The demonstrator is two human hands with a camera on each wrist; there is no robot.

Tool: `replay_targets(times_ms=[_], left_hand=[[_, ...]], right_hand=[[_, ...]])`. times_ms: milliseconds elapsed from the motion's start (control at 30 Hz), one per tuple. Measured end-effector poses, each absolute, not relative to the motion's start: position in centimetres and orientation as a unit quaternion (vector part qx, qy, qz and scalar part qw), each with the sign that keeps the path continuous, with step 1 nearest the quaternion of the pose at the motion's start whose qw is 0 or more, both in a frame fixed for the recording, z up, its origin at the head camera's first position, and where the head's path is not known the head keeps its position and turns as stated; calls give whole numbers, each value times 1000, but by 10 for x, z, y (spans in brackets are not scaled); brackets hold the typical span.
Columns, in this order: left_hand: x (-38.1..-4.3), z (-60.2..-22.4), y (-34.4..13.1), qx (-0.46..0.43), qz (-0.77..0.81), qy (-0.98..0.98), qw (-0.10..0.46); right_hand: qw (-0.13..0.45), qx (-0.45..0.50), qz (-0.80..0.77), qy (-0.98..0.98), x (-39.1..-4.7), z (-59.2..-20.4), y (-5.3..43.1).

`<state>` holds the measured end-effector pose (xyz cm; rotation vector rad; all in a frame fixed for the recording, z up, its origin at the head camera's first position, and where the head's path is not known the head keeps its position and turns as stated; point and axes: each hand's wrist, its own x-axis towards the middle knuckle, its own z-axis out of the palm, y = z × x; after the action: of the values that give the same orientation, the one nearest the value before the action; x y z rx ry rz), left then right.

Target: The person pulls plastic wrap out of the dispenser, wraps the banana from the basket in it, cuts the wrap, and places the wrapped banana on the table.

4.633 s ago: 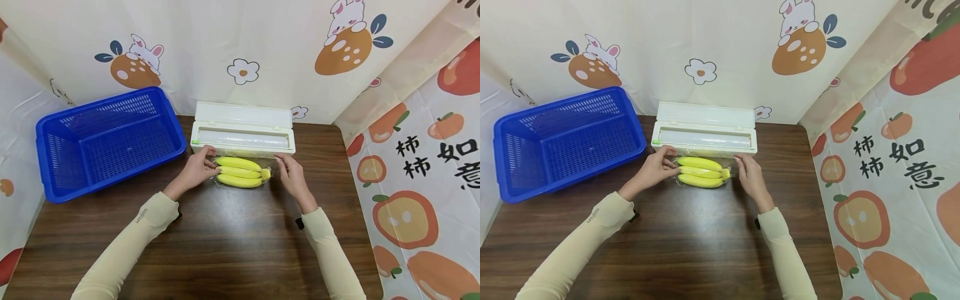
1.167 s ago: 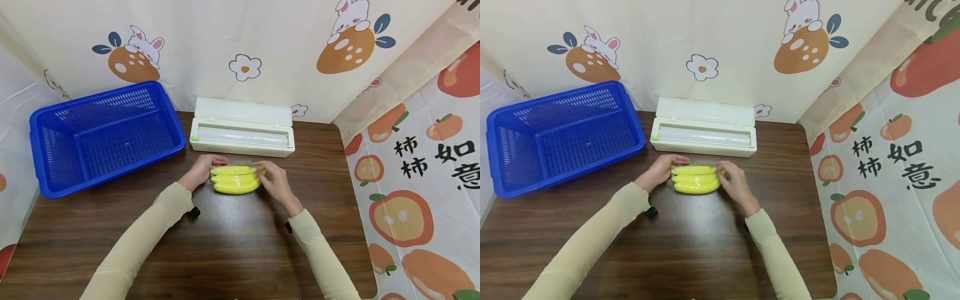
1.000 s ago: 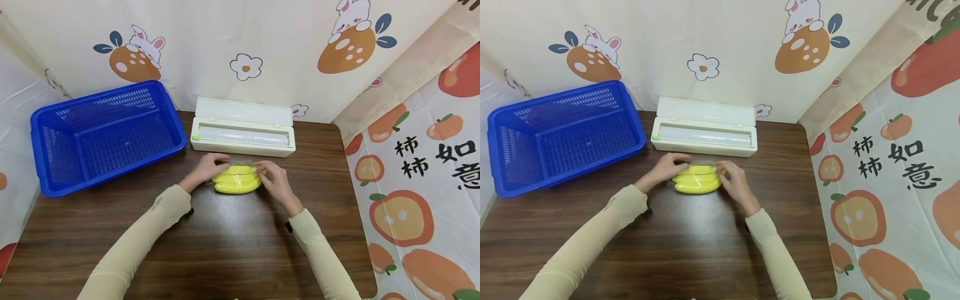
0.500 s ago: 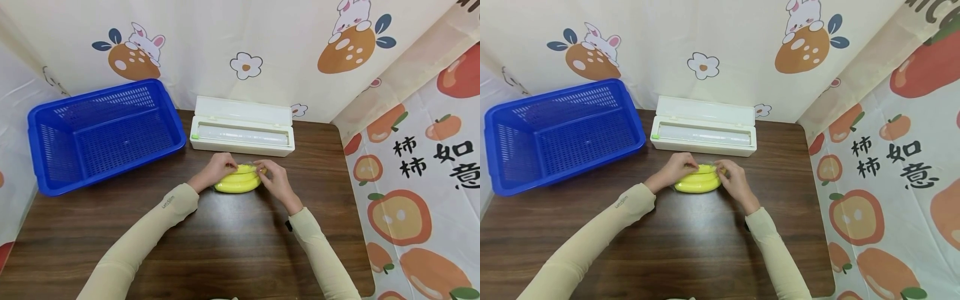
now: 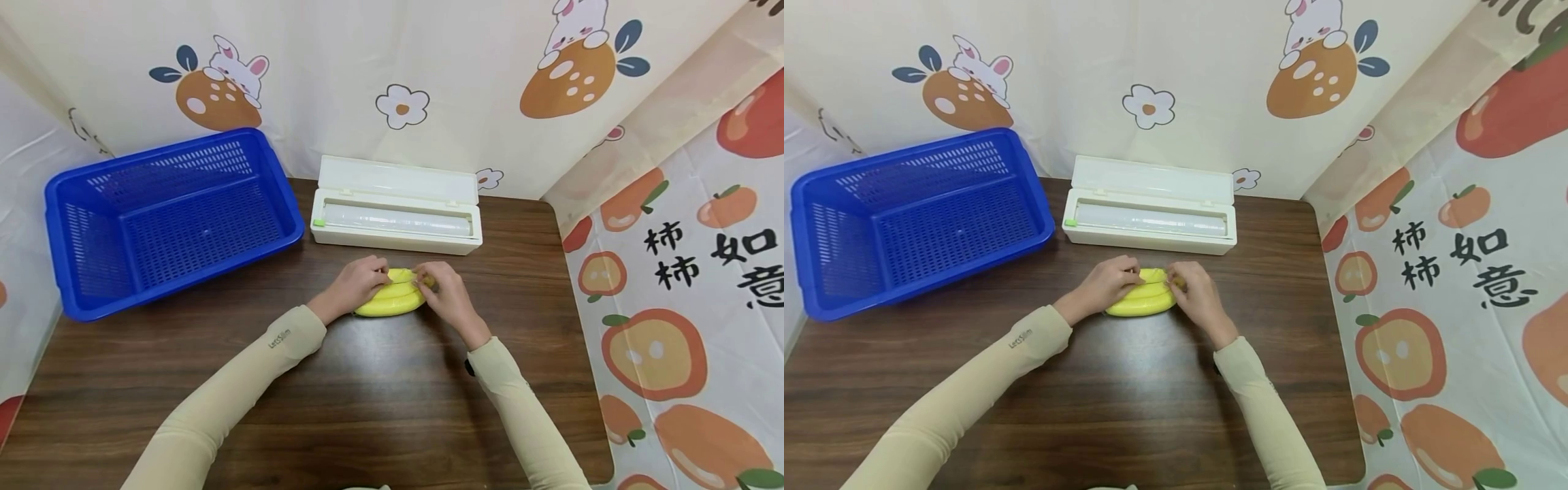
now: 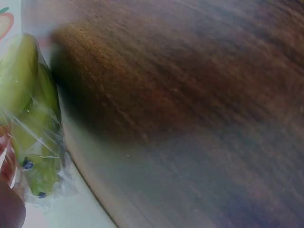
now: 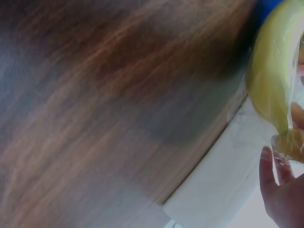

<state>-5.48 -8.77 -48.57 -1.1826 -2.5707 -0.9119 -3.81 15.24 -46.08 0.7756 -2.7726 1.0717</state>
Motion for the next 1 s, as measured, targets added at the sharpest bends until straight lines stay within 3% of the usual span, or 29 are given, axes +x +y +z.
replay_targets(times_ms=[400, 667, 1000], left_hand=[[-61, -481, -84, -333, -366, -868, -49], [-59, -486, -73, -359, -359, -861, 44], [-62, -482, -67, -285, -409, -867, -24]], right_hand=[[40, 292, 338, -894, -40, -463, 149], [47, 284, 338, -896, -39, -463, 148], [37, 259, 390, -883, -38, -463, 156]])
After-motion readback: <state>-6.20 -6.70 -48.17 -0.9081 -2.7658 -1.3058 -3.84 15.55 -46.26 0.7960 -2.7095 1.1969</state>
